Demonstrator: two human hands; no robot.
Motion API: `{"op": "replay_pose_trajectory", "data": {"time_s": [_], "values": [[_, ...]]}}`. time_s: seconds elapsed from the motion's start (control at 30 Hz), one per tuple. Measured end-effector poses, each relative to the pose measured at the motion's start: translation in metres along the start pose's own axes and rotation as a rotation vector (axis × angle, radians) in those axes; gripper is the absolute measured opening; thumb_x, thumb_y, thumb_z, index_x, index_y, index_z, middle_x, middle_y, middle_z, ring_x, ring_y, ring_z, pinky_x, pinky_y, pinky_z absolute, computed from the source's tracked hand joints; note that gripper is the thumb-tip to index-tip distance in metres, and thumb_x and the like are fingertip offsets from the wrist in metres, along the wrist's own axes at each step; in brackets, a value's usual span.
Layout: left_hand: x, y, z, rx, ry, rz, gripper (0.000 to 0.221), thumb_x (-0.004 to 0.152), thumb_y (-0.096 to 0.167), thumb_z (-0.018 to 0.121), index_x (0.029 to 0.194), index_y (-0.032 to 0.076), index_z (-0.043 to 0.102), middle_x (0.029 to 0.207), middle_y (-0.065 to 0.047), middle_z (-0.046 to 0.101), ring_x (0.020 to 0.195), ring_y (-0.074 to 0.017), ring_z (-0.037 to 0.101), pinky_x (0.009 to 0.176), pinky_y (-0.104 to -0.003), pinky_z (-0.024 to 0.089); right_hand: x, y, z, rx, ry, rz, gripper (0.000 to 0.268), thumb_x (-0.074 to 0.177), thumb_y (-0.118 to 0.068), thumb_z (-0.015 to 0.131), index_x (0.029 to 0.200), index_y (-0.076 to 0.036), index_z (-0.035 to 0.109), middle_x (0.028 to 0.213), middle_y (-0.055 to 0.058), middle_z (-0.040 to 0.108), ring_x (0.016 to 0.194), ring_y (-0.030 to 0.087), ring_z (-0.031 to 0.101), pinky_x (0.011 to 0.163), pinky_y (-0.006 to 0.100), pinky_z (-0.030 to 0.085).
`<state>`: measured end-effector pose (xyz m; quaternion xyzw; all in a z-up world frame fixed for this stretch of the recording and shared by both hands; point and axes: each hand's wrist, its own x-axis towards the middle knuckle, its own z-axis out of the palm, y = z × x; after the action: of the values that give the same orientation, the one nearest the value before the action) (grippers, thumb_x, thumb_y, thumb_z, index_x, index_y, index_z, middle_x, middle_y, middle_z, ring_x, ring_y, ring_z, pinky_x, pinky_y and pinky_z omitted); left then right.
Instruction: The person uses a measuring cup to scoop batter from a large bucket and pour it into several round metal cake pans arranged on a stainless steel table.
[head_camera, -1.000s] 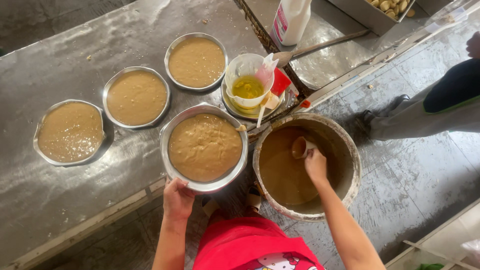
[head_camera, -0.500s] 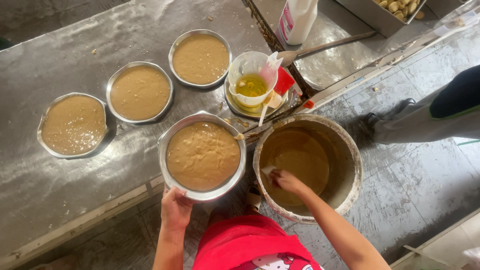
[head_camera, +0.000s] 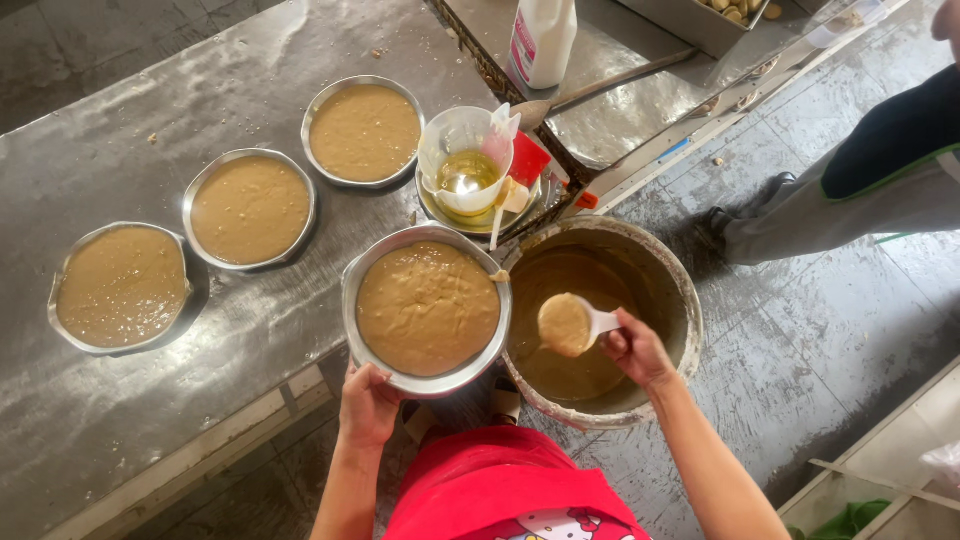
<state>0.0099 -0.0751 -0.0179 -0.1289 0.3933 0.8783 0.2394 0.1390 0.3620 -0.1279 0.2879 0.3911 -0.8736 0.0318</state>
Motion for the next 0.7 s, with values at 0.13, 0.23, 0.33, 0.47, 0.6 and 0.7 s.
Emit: {"op": "replay_pose_trajectory", "data": {"time_s": [0.13, 0.23, 0.33, 0.47, 0.6, 0.7], "values": [[0.013, -0.017, -0.002, 0.010, -0.022, -0.005, 0.065, 0.076, 0.000, 0.046, 0.141, 0.001, 0.043, 0.110, -0.016, 0.067, 0.079, -0.0265, 0.074, 0.058, -0.041, 0.066, -0.023, -0.054, 0.016, 0.010, 0.038, -0.188, 0.043, 0.109, -0.034, 0.052, 0.069, -0.016, 0.052, 0.053, -0.008, 0.043, 0.050, 0.006, 0.038, 0.050, 0.023, 0.034], [0.022, -0.024, 0.004, 0.037, -0.015, -0.032, 0.065, 0.076, 0.000, 0.046, 0.142, 0.004, 0.042, 0.108, -0.015, 0.067, 0.074, -0.0262, 0.073, 0.055, -0.039, 0.065, -0.047, -0.104, 0.031, -0.068, -0.016, -0.306, 0.051, 0.112, -0.035, 0.051, 0.063, -0.019, 0.047, 0.052, -0.008, 0.038, 0.046, 0.005, 0.035, 0.047, 0.022, 0.032], [0.028, -0.026, 0.021, 0.049, -0.029, -0.063, 0.071, 0.075, 0.001, 0.045, 0.145, 0.009, 0.040, 0.107, -0.014, 0.068, 0.071, -0.0261, 0.074, 0.053, -0.040, 0.066, -0.070, -0.152, 0.053, -0.037, -0.060, -0.383, 0.052, 0.114, -0.032, 0.053, 0.064, -0.019, 0.046, 0.052, -0.009, 0.038, 0.047, 0.005, 0.034, 0.049, 0.021, 0.032], [0.034, -0.032, 0.043, 0.042, -0.073, -0.097, 0.077, 0.076, 0.001, 0.045, 0.152, 0.014, 0.036, 0.107, -0.014, 0.068, 0.070, -0.0259, 0.074, 0.053, -0.042, 0.066, -0.100, -0.207, 0.093, -0.038, -0.135, -0.406, 0.049, 0.119, -0.028, 0.055, 0.072, -0.014, 0.053, 0.054, -0.009, 0.044, 0.049, 0.004, 0.036, 0.049, 0.020, 0.031], [0.033, -0.040, 0.063, 0.004, -0.118, -0.142, 0.077, 0.079, 0.002, 0.047, 0.154, 0.012, 0.034, 0.110, -0.016, 0.068, 0.069, -0.0263, 0.073, 0.051, -0.041, 0.065, -0.117, -0.216, 0.146, -0.097, -0.243, -0.418, 0.034, 0.116, -0.023, 0.058, 0.085, -0.009, 0.061, 0.058, -0.005, 0.052, 0.054, 0.006, 0.048, 0.056, 0.023, 0.043], [0.026, -0.040, 0.077, -0.025, -0.133, -0.199, 0.078, 0.077, 0.001, 0.044, 0.153, 0.014, 0.033, 0.112, -0.016, 0.068, 0.071, -0.0266, 0.075, 0.053, -0.043, 0.067, -0.114, -0.183, 0.186, -0.336, 0.038, -0.407, 0.014, 0.103, -0.018, 0.061, 0.094, -0.009, 0.066, 0.064, 0.000, 0.059, 0.051, 0.007, 0.054, 0.052, 0.025, 0.050]]}}
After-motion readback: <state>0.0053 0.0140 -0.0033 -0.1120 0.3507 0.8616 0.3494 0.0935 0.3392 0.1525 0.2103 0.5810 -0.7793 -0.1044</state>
